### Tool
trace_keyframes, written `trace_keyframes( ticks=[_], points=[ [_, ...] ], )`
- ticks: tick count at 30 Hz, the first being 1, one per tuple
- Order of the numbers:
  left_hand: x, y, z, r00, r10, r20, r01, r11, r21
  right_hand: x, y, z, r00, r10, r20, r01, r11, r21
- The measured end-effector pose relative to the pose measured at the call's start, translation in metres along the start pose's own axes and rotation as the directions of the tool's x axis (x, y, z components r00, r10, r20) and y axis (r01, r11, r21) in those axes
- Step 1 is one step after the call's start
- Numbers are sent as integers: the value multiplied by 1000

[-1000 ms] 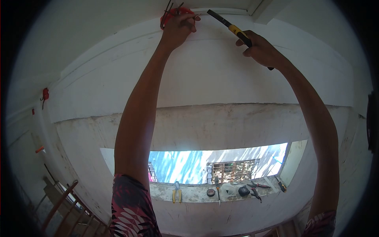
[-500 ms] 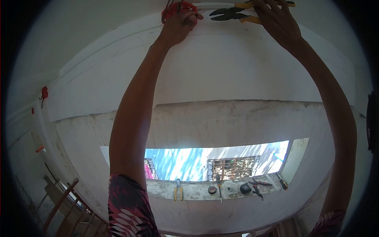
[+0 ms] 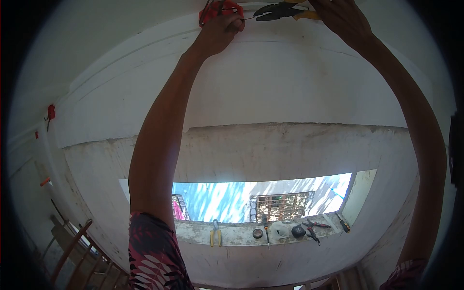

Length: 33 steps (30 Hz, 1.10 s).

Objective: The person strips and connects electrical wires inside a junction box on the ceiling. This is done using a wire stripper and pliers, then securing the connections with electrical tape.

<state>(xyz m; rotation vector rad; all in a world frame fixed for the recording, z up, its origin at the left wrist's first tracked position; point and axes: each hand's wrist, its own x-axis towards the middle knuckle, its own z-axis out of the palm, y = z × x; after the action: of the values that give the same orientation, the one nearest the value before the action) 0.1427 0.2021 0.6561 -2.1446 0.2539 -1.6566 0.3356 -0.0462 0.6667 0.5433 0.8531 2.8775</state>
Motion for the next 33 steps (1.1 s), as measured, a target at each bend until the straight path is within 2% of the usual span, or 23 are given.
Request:
trace_keyframes(
  ticks=[2,4,6,7,10,12,15,20,22,24,25,26,27,28,29,30,31,32,33],
  points=[
    [0,-1,-1,997,-49,54,50,999,-11,1,-3,7,999,40,6,-40,999,27],
    [-1,0,0,999,-21,27,21,1000,2,0,-2,11,997,81,12,-82,995,52],
    [-2,0,1,1000,7,2,-7,1000,13,3,0,5,991,-14,-131,10,999,-32],
    [-1,0,1,1000,-8,18,8,1000,4,5,1,3,991,-15,-131,10,999,-33],
    [-2,0,1,1000,-14,21,14,1000,2,8,1,1,997,-44,-58,43,999,-28],
    [-4,2,0,1000,-6,8,6,1000,8,9,-1,4,996,5,84,-10,999,50],
    [-3,-1,1,998,-51,43,51,999,8,8,1,3,996,-32,78,33,999,-13],
    [-3,-6,5,999,39,-30,-39,999,-1,12,3,5,1000,-21,9,22,999,-45],
    [-3,-3,2,1000,12,-9,-12,1000,1,13,2,4,999,-38,-11,37,998,-45],
    [-5,-3,2,1000,-18,12,18,1000,2,12,-1,3,982,-11,190,17,999,-35],
    [-6,-2,1,999,30,-18,-30,999,15,11,-3,3,982,-9,190,15,999,-34],
    [-7,-3,1,996,78,-47,-76,997,30,12,-5,-2,884,24,467,-94,987,128],
    [-9,-5,2,996,75,-45,-73,997,32,13,-8,-5,711,-5,704,-240,939,248],
    [-11,-6,2,989,136,-64,-131,988,78,10,-12,-5,712,-6,702,-239,938,250],
    [-12,-9,5,977,197,-80,-187,975,122,7,-18,-7,637,-70,768,-297,897,328],
    [-14,-12,7,977,195,-81,-185,976,118,4,-22,-10,555,-143,819,-362,845,393],
    [-14,-15,8,972,224,-72,-209,962,174,0,-21,-13,552,-143,821,-362,846,391],
    [-14,-17,9,965,253,-61,-233,945,229,6,-19,-27,392,-197,899,-670,608,426],
    [-15,-17,11,965,255,-59,-236,945,225,10,-15,-36,242,-304,921,-895,298,333]
  ],
)
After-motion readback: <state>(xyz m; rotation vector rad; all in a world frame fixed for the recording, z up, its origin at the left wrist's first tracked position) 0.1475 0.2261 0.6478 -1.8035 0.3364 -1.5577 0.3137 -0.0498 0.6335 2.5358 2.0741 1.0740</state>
